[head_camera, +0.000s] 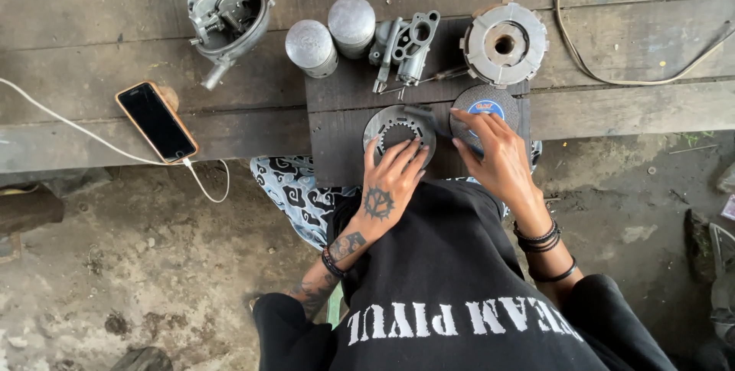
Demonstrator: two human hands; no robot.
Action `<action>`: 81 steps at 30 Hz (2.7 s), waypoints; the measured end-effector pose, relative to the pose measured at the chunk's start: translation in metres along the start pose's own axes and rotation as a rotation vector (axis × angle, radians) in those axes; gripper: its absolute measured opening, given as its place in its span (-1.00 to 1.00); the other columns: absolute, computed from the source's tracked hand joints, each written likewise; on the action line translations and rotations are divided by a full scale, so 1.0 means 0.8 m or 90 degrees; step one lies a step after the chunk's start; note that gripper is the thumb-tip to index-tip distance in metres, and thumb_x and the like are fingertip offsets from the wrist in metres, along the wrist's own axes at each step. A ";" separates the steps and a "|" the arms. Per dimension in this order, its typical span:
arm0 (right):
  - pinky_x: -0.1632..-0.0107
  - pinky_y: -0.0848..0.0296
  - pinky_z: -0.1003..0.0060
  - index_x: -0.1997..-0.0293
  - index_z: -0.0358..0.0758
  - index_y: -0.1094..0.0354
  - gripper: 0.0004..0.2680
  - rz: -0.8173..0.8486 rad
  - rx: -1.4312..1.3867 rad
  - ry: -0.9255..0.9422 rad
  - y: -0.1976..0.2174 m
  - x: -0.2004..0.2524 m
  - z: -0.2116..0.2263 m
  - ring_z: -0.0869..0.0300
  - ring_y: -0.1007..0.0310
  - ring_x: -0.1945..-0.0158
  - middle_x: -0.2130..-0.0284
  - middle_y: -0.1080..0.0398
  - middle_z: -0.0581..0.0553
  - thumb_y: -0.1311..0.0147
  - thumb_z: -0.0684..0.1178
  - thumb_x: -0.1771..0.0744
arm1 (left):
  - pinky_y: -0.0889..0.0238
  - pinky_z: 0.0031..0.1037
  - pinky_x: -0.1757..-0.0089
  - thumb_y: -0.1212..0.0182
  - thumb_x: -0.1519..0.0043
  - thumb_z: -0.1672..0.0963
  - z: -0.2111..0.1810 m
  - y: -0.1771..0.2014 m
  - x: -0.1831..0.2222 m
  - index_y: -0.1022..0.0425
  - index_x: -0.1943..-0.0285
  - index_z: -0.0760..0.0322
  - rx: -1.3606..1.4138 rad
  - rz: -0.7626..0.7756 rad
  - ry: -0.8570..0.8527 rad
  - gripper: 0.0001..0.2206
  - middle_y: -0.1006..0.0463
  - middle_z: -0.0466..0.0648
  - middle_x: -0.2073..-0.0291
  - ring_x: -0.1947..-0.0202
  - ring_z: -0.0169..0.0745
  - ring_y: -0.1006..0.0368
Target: Manually sanding a circular metal disc using an abrasive grinding pad to clean or smooth the surface.
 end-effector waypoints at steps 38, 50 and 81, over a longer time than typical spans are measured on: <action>-0.39 -0.05 -0.17 -0.31 -0.35 -0.33 -0.61 -0.047 0.040 0.115 0.009 0.074 -0.050 -0.12 -0.31 -0.34 -0.14 -0.45 -0.26 -0.16 0.06 -0.37 | -0.45 -0.33 0.09 -0.35 -0.26 0.10 -0.033 -0.018 0.081 -0.69 0.06 0.16 0.222 -0.258 -0.075 -0.86 -0.65 -0.15 0.21 0.28 -0.25 -0.59; -0.43 0.02 -0.20 -0.33 -0.38 -0.38 -0.37 -0.063 0.124 0.224 0.004 0.130 -0.079 -0.14 -0.35 -0.28 -0.08 -0.48 -0.31 -0.49 0.06 -0.14 | -0.47 -0.57 0.38 -0.15 -0.36 -0.02 -0.010 -0.085 0.100 -0.65 0.47 0.35 0.776 -0.050 0.373 -0.56 -0.60 0.02 0.70 0.59 -0.27 -0.60; -0.14 -0.46 0.10 -0.06 -0.32 -0.60 -0.76 -0.038 0.271 0.372 0.050 0.140 -0.064 0.00 -0.59 -0.08 -0.02 -0.61 -0.20 -0.36 -0.11 -0.31 | -0.62 -0.12 0.33 -0.48 -0.17 0.21 -0.028 -0.055 0.247 0.11 -0.60 0.29 1.103 -0.059 0.046 -0.12 -0.62 0.05 0.17 0.36 0.14 -0.64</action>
Point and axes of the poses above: each hand's wrist, its own x-axis away from the middle knuckle, its own y-axis out of the back of the hand, z = x × y, the point moved 1 cm from there along -x, towards the middle knuckle
